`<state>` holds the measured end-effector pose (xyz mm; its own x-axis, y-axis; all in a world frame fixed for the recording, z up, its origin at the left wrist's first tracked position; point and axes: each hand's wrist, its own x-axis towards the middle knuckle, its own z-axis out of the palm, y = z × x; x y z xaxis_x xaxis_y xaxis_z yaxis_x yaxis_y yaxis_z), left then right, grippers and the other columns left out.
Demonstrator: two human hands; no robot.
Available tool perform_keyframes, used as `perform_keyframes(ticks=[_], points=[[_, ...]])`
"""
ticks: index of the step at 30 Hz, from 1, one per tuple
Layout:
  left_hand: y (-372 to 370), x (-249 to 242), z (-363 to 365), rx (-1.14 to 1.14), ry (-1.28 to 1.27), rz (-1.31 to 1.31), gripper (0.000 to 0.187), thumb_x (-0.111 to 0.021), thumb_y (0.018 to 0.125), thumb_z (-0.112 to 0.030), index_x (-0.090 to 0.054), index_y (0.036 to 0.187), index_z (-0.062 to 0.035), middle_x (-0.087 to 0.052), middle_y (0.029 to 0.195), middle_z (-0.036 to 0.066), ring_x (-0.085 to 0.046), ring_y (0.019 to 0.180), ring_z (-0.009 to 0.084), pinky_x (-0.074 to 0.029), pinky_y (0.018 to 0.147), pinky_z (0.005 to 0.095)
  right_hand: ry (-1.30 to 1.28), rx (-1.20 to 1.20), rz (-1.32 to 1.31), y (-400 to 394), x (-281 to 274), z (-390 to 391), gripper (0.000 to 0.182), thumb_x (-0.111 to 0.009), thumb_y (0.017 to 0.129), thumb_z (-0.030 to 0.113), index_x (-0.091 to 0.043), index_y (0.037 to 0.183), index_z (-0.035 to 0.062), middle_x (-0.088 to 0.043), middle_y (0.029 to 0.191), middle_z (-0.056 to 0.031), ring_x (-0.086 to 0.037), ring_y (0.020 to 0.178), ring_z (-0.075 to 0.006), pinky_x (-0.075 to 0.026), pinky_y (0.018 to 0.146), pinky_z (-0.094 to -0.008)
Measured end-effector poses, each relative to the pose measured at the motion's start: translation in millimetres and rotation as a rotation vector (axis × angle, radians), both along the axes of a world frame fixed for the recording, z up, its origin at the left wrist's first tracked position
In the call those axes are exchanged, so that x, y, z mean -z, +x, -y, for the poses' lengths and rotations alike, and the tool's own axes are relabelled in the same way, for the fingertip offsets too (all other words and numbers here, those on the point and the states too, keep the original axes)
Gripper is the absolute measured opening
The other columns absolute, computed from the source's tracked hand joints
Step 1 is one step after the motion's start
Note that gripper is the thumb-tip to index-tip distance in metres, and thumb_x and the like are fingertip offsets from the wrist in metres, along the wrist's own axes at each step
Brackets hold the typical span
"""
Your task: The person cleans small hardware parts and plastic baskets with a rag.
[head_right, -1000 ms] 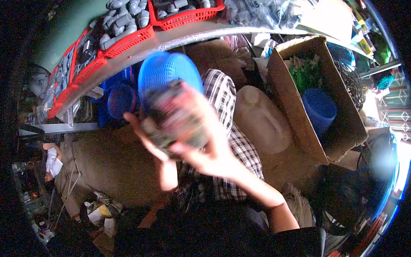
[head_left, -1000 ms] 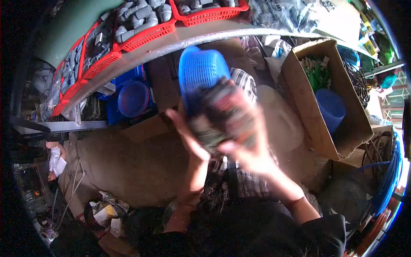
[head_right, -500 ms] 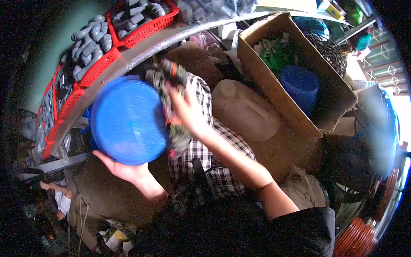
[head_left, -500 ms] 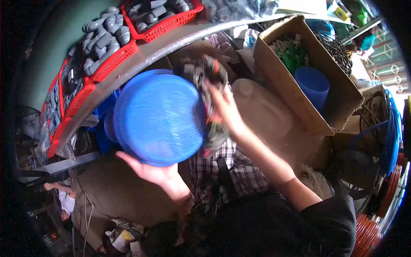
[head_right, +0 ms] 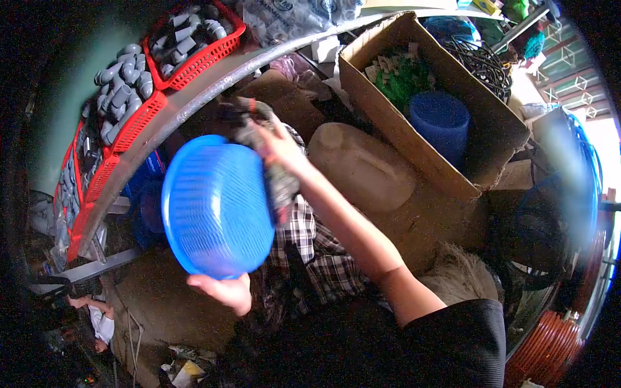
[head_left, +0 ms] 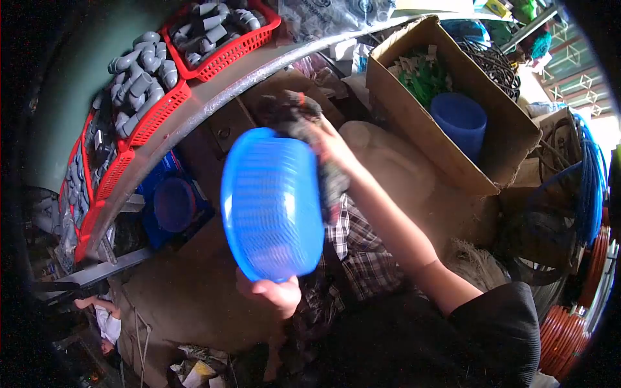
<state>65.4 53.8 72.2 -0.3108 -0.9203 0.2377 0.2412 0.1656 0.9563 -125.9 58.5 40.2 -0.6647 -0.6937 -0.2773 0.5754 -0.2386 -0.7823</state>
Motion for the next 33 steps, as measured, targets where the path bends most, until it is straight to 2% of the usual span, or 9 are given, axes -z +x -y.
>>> perform_keyframes(ticks=[2, 4, 5, 9, 12, 15, 20, 26, 33], points=[[11, 14, 16, 0.0, -0.221, 0.14, 0.058, -0.037, 0.087, -0.048, -0.047, 0.097, 0.0081, -0.054, 0.094, 0.021, -0.056, 0.082, 0.0247, -0.047, 0.068, 0.0341, 0.038, -0.077, -0.468, -5, 30, -29, 0.043, -0.053, 0.085, 0.018, -0.043, 0.124, 0.003, -0.051, 0.116, -0.0083, -0.048, 0.106, -0.0171, -0.037, 0.093, -0.0278], [3, 14, 33, -0.087, -0.238, 0.177, 0.041, -0.041, 0.089, -0.035, -0.045, 0.1, 0.0039, -0.052, 0.094, 0.018, -0.052, 0.084, 0.0219, -0.044, 0.072, 0.0335, 0.452, -0.177, -0.346, -9, 40, -39, 0.045, -0.053, 0.085, 0.022, -0.043, 0.124, 0.0031, -0.042, 0.128, -0.0103, -0.039, 0.117, -0.0149, -0.031, 0.098, -0.0274], [-8, 5, 40, -0.099, -0.105, 0.096, 0.032, -0.043, 0.09, -0.028, -0.043, 0.102, 0.0014, -0.05, 0.092, 0.015, -0.049, 0.084, 0.0195, -0.042, 0.075, 0.0338, 0.158, -0.15, -0.31, -9, 78, -57, 0.044, -0.053, 0.085, 0.022, -0.043, 0.123, 0.0025, -0.044, 0.126, -0.0099, -0.042, 0.114, -0.0156, -0.032, 0.097, -0.0278], [-8, 19, 72, -0.02, -0.288, 0.342, 0.03, -0.041, 0.092, -0.028, -0.045, 0.103, 0.0003, -0.051, 0.093, 0.01, -0.049, 0.087, 0.0168, -0.039, 0.082, 0.0323, 0.053, 0.235, -0.184, 39, -28, -62, 0.03, -0.055, 0.083, 0.017, -0.052, 0.106, -0.0014, -0.059, 0.097, -0.008, -0.056, 0.088, -0.0127, -0.045, 0.08, -0.0296], [-1, 3, 57, 0.234, 0.714, -0.236, 0.057, -0.037, 0.088, -0.046, -0.042, 0.123, -0.0012, -0.049, 0.119, 0.014, -0.047, 0.108, 0.0268, -0.03, 0.098, 0.0401, 0.008, -0.107, -1.021, 41, -54, -77, 0.036, -0.061, 0.074, 0.02, -0.053, 0.101, -0.0017, -0.062, 0.072, -0.01, -0.061, 0.063, -0.0197, -0.05, 0.062, -0.0333], [28, 18, 58, 0.597, 0.951, -0.444, 0.058, -0.043, 0.085, -0.042, -0.039, 0.124, -0.0003, -0.046, 0.121, 0.016, -0.044, 0.113, 0.0279, -0.028, 0.101, 0.0416, 0.143, -0.574, -1.142, 60, -52, -71, 0.047, -0.063, 0.069, 0.03, -0.052, 0.103, -0.0021, -0.054, 0.058, -0.0186, -0.055, 0.053, -0.0359, -0.045, 0.054, -0.0407], [7, 32, 18, 0.448, 0.506, 0.098, 0.057, -0.051, 0.078, -0.022, -0.035, 0.128, -0.0001, -0.04, 0.127, 0.013, -0.039, 0.115, 0.0199, -0.027, 0.099, 0.0316, 0.413, -0.095, -1.096, 76, -12, -39, 0.052, -0.059, 0.067, 0.003, -0.031, 0.11, -0.0023, -0.042, 0.094, -0.0261, -0.046, 0.089, -0.0441, -0.042, 0.073, -0.0438], [13, 25, 33, 0.191, 0.34, 0.008, 0.041, -0.042, 0.09, -0.022, -0.041, 0.122, 0.0037, -0.05, 0.113, 0.011, -0.046, 0.104, 0.0166, -0.034, 0.091, 0.0304, 0.317, -0.879, -1.309, 76, -53, -52, 0.047, -0.063, 0.064, 0.006, -0.043, 0.107, 0.0057, -0.045, 0.098, -0.0174, -0.054, 0.074, -0.0382, -0.045, 0.068, -0.0458], [-8, 35, 19, 0.119, 0.465, -0.001, 0.047, -0.044, 0.089, -0.026, -0.038, 0.125, 0.0046, -0.048, 0.117, 0.013, -0.045, 0.105, 0.0181, -0.032, 0.093, 0.0316, 0.515, -0.139, -1.52, 50, -45, -8, 0.049, -0.066, 0.06, 0.004, -0.043, 0.103, 0.0067, -0.043, 0.099, -0.016, -0.054, 0.081, -0.0379, -0.048, 0.066, -0.0446]])
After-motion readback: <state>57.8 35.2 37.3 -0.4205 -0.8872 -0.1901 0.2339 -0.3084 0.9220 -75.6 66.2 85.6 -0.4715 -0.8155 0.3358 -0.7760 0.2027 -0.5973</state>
